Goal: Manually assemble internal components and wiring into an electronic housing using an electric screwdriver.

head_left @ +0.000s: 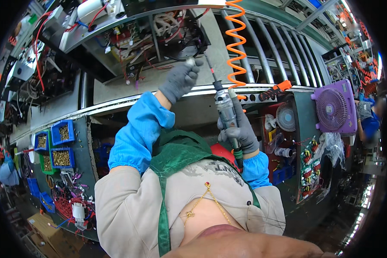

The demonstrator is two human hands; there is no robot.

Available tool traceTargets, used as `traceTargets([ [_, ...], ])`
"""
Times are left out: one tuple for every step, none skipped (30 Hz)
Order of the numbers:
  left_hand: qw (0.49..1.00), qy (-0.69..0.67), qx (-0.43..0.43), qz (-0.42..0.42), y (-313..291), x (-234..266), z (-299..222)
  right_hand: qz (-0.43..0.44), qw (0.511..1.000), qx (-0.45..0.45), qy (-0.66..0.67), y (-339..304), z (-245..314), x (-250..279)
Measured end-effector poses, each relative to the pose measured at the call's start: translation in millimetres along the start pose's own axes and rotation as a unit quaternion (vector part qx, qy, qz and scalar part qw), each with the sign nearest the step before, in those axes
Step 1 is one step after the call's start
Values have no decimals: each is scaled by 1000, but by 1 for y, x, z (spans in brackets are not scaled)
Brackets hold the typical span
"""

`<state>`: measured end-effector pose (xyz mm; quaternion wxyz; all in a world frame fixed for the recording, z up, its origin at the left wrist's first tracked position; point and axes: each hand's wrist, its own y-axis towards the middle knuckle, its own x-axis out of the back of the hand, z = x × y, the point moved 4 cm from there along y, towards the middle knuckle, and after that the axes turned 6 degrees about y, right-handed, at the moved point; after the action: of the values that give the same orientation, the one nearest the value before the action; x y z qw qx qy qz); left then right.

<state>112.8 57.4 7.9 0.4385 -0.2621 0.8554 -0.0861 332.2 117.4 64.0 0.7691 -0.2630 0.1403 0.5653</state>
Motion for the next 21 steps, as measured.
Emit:
traceTargets([
  [999,-17,-26,29,1,-11,-14,-4,1000,5,1,-1,3,2],
  [999,16,-48,11,4,-17,-20,4,1000,-4,-19,-2,4,1],
  [999,19,-46,13,4,-24,-23,12,999,-14,-40,-3,5,0],
  [998,21,-59,19,2,-29,-27,11,999,-22,-47,-3,8,-3],
  [997,22,-71,25,2,-33,-29,10,999,-19,-46,-2,10,-4],
  [996,24,-78,24,3,-35,-31,5,999,-19,-50,-1,11,-4],
  [996,26,-78,25,2,-35,-32,0,998,-19,-53,0,13,-4],
  [994,59,-90,31,1,-36,-35,0,999,-18,-51,2,15,-5],
  [990,93,-102,36,1,-37,-38,0,999,-16,-50,3,16,-3],
  [989,106,-99,12,2,-38,-41,8,999,-22,-44,3,16,-2],
  [989,108,-99,12,2,-40,-44,16,999,-28,-38,5,16,-1],
  [983,149,-102,-17,3,-40,-49,16,999,-27,-36,7,17,-1],
  [975,190,-104,-46,3,-40,-53,8,997,-21,-79,10,19,0],
  [974,194,-105,-43,4,-42,-57,0,992,-11,-123,13,21,1],
  [964,235,-112,-53,4,-44,-63,-1,993,-7,-122,15,22,2],
  [952,276,-119,-62,5,-45,-68,-1,982,14,-186,18,24,2],
  [952,277,-118,-60,9,-43,-71,-1,968,32,-250,21,26,3],
  [952,274,-125,-59,13,-41,-74,-6,963,50,-263,26,27,2],
  [952,271,-132,-58,16,-40,-79,-8,963,52,-263,29,29,3],
  [945,293,-140,-38,16,-40,-85,-2,975,36,-218,32,29,3],
  [945,294,-139,-35,18,-39,-88,5,985,21,-173,34,30,4],
])
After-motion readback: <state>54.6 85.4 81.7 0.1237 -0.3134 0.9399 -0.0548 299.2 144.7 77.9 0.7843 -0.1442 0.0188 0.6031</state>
